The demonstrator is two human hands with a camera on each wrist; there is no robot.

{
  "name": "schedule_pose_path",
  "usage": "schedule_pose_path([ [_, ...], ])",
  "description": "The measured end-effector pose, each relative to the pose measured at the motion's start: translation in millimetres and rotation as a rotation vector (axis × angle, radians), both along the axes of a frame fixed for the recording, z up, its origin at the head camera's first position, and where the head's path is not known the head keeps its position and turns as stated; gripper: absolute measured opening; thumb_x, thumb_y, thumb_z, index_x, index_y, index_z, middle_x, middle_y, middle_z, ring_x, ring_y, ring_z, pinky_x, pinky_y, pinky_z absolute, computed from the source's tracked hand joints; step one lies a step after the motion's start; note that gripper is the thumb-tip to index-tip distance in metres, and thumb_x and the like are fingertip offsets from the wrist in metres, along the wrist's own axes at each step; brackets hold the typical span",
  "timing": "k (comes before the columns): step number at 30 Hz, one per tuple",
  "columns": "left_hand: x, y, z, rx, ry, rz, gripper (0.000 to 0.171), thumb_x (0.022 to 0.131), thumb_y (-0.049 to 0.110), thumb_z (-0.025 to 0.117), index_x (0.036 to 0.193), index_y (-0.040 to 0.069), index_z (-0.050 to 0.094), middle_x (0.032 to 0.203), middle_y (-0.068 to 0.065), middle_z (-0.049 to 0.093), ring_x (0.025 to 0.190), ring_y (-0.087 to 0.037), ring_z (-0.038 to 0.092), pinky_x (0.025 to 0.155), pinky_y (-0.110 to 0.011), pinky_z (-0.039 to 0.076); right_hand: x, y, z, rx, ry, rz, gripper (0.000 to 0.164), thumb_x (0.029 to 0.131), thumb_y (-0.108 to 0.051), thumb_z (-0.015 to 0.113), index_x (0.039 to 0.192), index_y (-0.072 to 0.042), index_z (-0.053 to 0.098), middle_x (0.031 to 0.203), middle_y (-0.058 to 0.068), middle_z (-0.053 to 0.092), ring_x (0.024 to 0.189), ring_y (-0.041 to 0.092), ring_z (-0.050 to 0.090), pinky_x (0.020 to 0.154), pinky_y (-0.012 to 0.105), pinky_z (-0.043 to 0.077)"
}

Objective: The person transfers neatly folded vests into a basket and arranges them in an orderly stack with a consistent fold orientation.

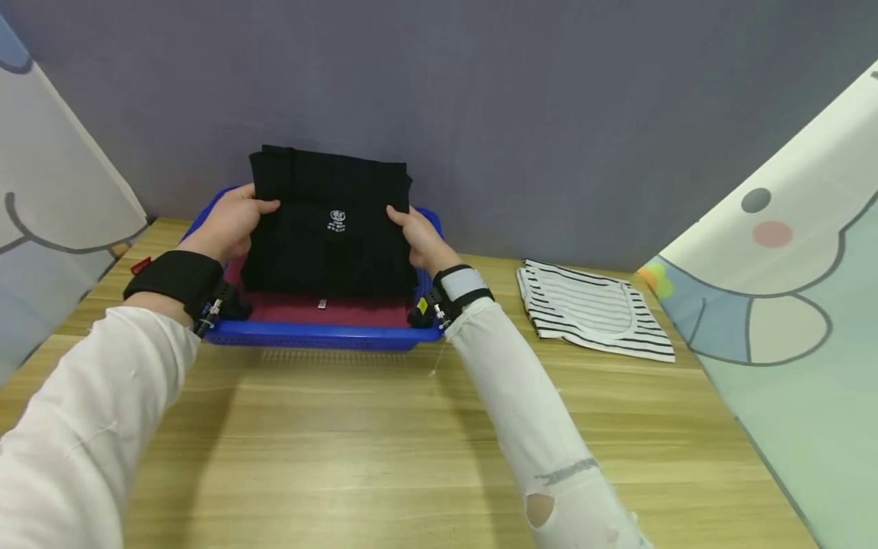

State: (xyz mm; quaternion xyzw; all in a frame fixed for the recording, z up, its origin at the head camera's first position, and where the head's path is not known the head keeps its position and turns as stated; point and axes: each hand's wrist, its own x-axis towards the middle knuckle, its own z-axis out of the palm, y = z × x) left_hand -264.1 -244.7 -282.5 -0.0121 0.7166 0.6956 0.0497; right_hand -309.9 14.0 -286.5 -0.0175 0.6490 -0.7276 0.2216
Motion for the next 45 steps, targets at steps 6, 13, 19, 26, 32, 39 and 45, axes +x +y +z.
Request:
schedule_pose_path([
  [6, 1.3, -1.0, -1.3, -0.200, 0.019, 0.012, 0.039, 0.101, 0.025, 0.044, 0.139, 0.019, 0.041, 0.086, 0.025, 0.056, 0.075, 0.005, 0.058, 0.068, -0.017, 0.050, -0.2, 0.7, -4.8, 0.022, 0.002, 0.034, 0.043, 0.102, -0.029, 0.041, 0.144, -0.020, 0.037, 0.128, 0.011, 0.055, 0.098, 0.019, 0.057, 0.092, 0.038, 0.046],
  [13, -0.4, 4.8, -6.1, -0.399, -0.011, -0.075, 0.053, 0.103, 0.023, 0.035, 0.152, 0.013, 0.019, 0.129, -0.010, 0.051, 0.078, 0.005, 0.057, 0.070, -0.021, 0.051, 3.5, 6.4, -8.8, 0.077, -0.084, 0.132, 0.045, 0.104, -0.028, 0.034, 0.148, -0.024, 0.027, 0.141, 0.012, 0.046, 0.127, 0.028, 0.048, 0.105, 0.043, 0.039],
  [19, 1.2, 7.5, -3.8, -0.442, -0.045, -0.177, 0.055, 0.104, 0.024, 0.029, 0.154, 0.015, 0.006, 0.146, -0.023, 0.032, 0.088, 0.000, 0.055, 0.081, -0.028, 0.050, 4.3, 10.5, -9.0, 0.086, -0.140, 0.156, 0.046, 0.104, -0.026, 0.033, 0.149, -0.023, 0.023, 0.144, 0.012, 0.044, 0.131, 0.028, 0.043, 0.109, 0.043, 0.036],
  [26, 2.1, 6.8, -1.1, -0.488, -0.075, -0.196, 0.055, 0.105, 0.023, 0.027, 0.153, 0.011, 0.004, 0.145, -0.027, 0.030, 0.098, -0.017, 0.055, 0.087, -0.040, 0.047, 2.1, 10.5, -7.7, 0.158, -0.127, 0.193, 0.050, 0.104, -0.029, 0.034, 0.151, -0.024, 0.019, 0.141, 0.013, 0.047, 0.129, 0.029, 0.046, 0.107, 0.045, 0.038],
  [32, 3.2, 6.2, -1.7, -0.493, -0.098, -0.193, 0.056, 0.105, 0.023, 0.026, 0.153, 0.011, 0.001, 0.147, -0.027, 0.028, 0.107, -0.028, 0.051, 0.089, -0.042, 0.046, 2.0, 9.7, -8.1, 0.184, -0.135, 0.204, 0.053, 0.104, -0.029, 0.033, 0.152, -0.025, 0.013, 0.141, 0.012, 0.046, 0.129, 0.029, 0.046, 0.107, 0.045, 0.038],
  [39, 5.4, 7.5, -2.3, -0.486, -0.119, -0.229, 0.055, 0.105, 0.019, 0.024, 0.153, 0.009, -0.001, 0.149, -0.029, 0.022, 0.120, -0.040, 0.041, 0.099, -0.052, 0.039, 3.3, 9.3, -10.1, 0.189, -0.156, 0.227, 0.053, 0.104, -0.029, 0.033, 0.152, -0.023, 0.011, 0.141, 0.013, 0.046, 0.128, 0.030, 0.046, 0.105, 0.045, 0.039],
  [45, 5.3, 7.8, -3.2, -0.492, -0.115, -0.220, 0.056, 0.105, 0.020, 0.024, 0.152, 0.008, -0.001, 0.149, -0.029, 0.023, 0.119, -0.040, 0.043, 0.099, -0.052, 0.039, 4.5, 9.9, -11.4, 0.200, -0.141, 0.244, 0.043, 0.104, -0.029, 0.033, 0.146, -0.018, 0.028, 0.139, 0.013, 0.047, 0.119, 0.027, 0.052, 0.102, 0.046, 0.041],
])
